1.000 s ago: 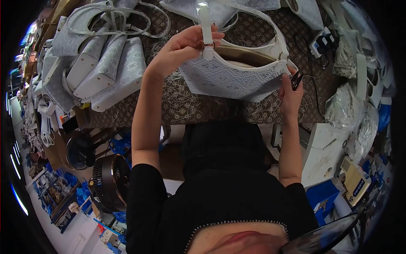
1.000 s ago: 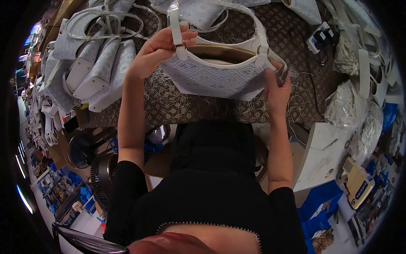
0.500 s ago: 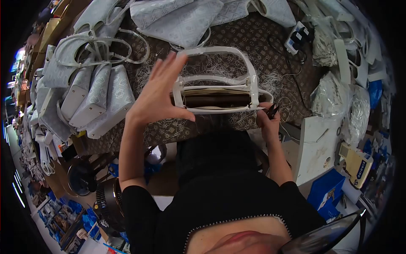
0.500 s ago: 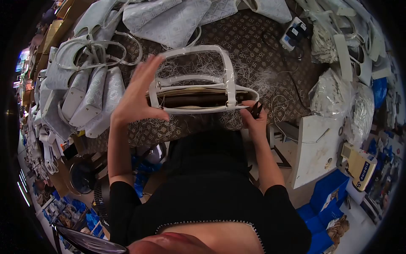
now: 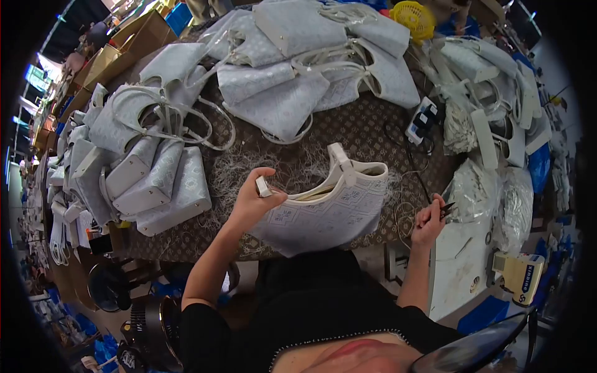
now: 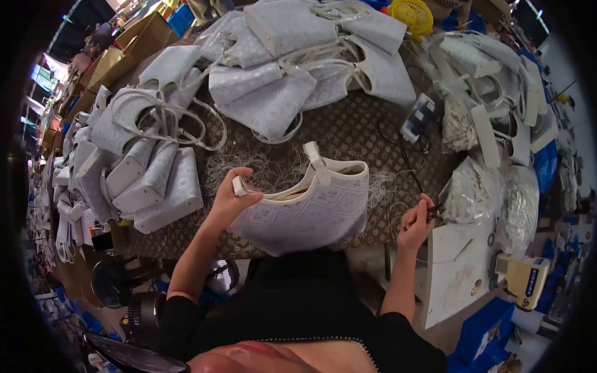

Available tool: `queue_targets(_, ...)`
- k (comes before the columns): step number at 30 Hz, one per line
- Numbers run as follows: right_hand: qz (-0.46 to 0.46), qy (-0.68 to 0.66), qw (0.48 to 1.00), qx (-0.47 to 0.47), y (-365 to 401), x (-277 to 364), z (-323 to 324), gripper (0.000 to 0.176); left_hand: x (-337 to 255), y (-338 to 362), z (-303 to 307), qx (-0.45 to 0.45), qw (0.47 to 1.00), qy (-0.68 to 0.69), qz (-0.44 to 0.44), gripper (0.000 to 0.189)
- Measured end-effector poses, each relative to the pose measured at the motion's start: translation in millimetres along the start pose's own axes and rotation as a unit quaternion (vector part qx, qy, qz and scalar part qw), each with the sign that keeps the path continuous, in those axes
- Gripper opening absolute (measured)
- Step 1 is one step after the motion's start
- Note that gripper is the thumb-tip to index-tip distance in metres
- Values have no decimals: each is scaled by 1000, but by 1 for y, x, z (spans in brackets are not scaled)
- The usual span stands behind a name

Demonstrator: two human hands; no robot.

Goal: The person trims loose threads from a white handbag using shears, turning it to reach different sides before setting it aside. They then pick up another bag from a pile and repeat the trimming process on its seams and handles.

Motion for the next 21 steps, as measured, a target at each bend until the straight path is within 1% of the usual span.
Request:
queue_targets(1, 7, -11, 1000, 8, -6, 1, -7, 16, 13, -7, 2, 2, 994, 90, 55, 47)
queue_targets(2, 7, -4, 1000, 12, -11, 2, -13, 16, 19, -15, 5, -2, 994, 91, 58, 49)
queue_targets(3, 6, 5, 1000, 13, -14, 1, -19, 16, 40, -28, 7, -4, 995, 89, 47, 49)
queue_targets(4, -12, 17, 1000, 17, -16, -5, -26, 17, 77, -46, 10, -10, 992, 91, 91, 51)
queue_targets(5, -6, 11, 1000, 18, -18, -12, -30, 17, 113, -62, 15, -14, 986, 92, 137, 54)
queue_targets(6, -31, 43, 998, 28, -19, -26, -35, 18, 141, -77, 22, -12, 988, 87, 130, 54)
queue_targets(7, -57, 78, 995, 37, -19, -37, -39, 19, 174, -88, 24, 26, 980, 88, 178, 56)
queue_targets(8, -88, 113, 989, 24, -16, -45, -48, 20, 194, -91, 20, 65, 968, 89, 227, 59)
queue_targets(9, -82, 110, 990, 18, -19, -52, -55, 20, 195, -85, 18, 21, 969, 52, 243, 62)
queue_targets(10, -80, 148, 984, 50, -24, -61, -66, 20, 196, -75, 15, -25, 966, 14, 257, 66)
queue_targets(11, -81, 187, 976, 81, -29, -70, -74, 20, 221, -77, 11, -66, 974, -42, 212, 79)
queue_targets(12, -71, 197, 973, 94, -40, -77, -83, 21, 209, -74, 12, -92, 962, -170, 195, 84)
queue_targets(13, -43, 218, 969, 109, -54, -83, -98, 22, 180, -67, 9, -119, 933, -294, 172, 89)
queue_targets(14, -13, 239, 963, 124, -70, -88, -117, 23, 140, -58, 2, -119, 895, -415, 110, 89)
queue_targets(16, -12, 158, 974, 162, -107, -98, -162, 29, 146, -61, -13, -89, 894, -439, -18, 83)
queue_targets(17, -25, 151, 974, 166, -131, -109, -185, 30, 133, -56, -21, -45, 875, -481, 37, 77)
queue_targets(19, -32, 150, 972, 178, -182, -135, -231, 31, 142, -59, -25, -26, 861, -506, 41, 72)
queue_targets(20, -27, 158, 969, 187, -208, -148, -253, 30, 142, -61, -26, -50, 849, -526, 28, 68)
queue_targets(21, -28, 222, 960, 171, -234, -162, -271, 32, 143, -62, -26, -52, 848, -527, 28, 68)
Point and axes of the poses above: each hand's wrist, its own y-axis away from the middle knuckle, its own z-axis out of the back of the hand, x = y × z, the point moved 5 cm from there along -y, towards the middle knuckle, and after that the axes turned 12 degrees about -y, right-handed, at the moved point
